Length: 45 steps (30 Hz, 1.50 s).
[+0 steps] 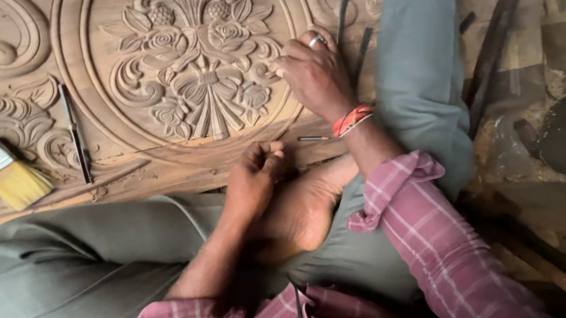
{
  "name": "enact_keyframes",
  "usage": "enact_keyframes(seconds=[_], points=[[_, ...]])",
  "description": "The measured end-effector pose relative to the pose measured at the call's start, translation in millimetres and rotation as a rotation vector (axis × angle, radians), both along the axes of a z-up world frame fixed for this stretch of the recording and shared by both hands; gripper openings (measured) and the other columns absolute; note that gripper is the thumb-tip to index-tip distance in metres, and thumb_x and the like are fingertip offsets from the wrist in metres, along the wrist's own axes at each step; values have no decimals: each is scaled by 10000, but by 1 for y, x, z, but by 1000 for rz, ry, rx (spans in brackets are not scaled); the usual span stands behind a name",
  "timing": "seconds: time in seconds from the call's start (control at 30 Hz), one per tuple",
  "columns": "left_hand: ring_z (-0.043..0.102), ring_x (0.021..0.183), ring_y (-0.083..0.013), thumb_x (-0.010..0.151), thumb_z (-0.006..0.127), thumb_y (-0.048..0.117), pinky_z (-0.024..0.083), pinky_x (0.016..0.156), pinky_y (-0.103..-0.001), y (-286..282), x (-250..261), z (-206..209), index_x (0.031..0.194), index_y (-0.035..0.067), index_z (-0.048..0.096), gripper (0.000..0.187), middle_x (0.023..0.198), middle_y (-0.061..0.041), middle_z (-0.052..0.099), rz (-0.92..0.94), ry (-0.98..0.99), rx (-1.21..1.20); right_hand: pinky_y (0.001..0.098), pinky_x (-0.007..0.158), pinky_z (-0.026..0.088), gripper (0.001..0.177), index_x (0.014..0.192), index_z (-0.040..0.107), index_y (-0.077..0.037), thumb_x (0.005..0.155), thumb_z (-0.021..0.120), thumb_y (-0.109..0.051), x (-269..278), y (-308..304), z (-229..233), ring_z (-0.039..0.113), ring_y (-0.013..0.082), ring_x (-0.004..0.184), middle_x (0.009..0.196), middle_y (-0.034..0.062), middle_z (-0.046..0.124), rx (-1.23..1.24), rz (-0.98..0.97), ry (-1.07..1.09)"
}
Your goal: The person carves intricate floral patterns into a large wooden panel using various chisels and a mallet. They periodically brush away wood shavings and use sandpaper to smooth the carved surfaces.
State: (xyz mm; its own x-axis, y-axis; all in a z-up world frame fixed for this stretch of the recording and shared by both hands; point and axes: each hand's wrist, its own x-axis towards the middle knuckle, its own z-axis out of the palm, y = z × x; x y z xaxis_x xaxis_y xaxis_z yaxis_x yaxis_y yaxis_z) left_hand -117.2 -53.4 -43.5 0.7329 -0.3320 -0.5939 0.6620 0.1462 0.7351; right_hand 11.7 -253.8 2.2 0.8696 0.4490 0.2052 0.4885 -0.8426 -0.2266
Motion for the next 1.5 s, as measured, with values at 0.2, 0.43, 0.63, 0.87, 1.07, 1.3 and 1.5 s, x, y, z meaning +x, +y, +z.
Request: enact_keyframes(seconds=[0.2,0.43,0.63,0.87,1.07,1.3,1.5], points=[[542,746,-95,1007,622,105,465,674,-258,13,-4,4,1159,10,649,181,877,-5,638,16,32,-8,502,1161,337,85,953,767,-136,944,682,-143,1,9,-4,601,272,1031,946,42,624,-44,17,40],[588,801,-78,997,621,110,499,726,-240,10,-2,7,1150,6,655,188,918,3,676,-3,-10,51,526,1139,290,134,1005,773,-193,905,684,-187,4,-5,-14,595,270,1118,1051,57,658,-54,-32,-119],[608,825,-86,1009,622,121,514,754,-249,8,4,10,1158,15,659,187,940,-9,693,-29,-26,62,520,1152,323,61,956,758,-131,943,712,-170,0,-13,0,577,291,1007,928,82,612,58,-134,66],[623,840,-87,1000,617,131,528,771,-251,8,-1,10,1154,14,649,196,937,2,694,-21,-20,48,517,1165,338,46,957,735,-130,971,703,-160,-2,3,0,585,289,1052,962,69,602,-37,-48,6],[606,833,-85,998,633,143,518,764,-253,9,3,12,1141,12,668,197,936,-9,696,-50,-76,115,500,1115,368,75,993,746,-102,943,725,-154,-9,17,-9,587,300,1035,972,87,630,73,-66,56],[626,827,-91,995,627,147,526,765,-257,12,1,15,1145,15,661,203,931,-13,712,-49,-53,130,385,842,484,98,1018,761,-149,930,734,-185,-11,46,-7,652,234,896,945,42,692,534,-195,281],[628,825,-99,1006,616,116,534,771,-274,10,0,17,1113,-2,667,167,921,-31,707,-19,-78,42,460,768,471,32,886,754,-119,858,739,-119,-17,84,-13,646,292,846,857,59,682,333,-114,92]])
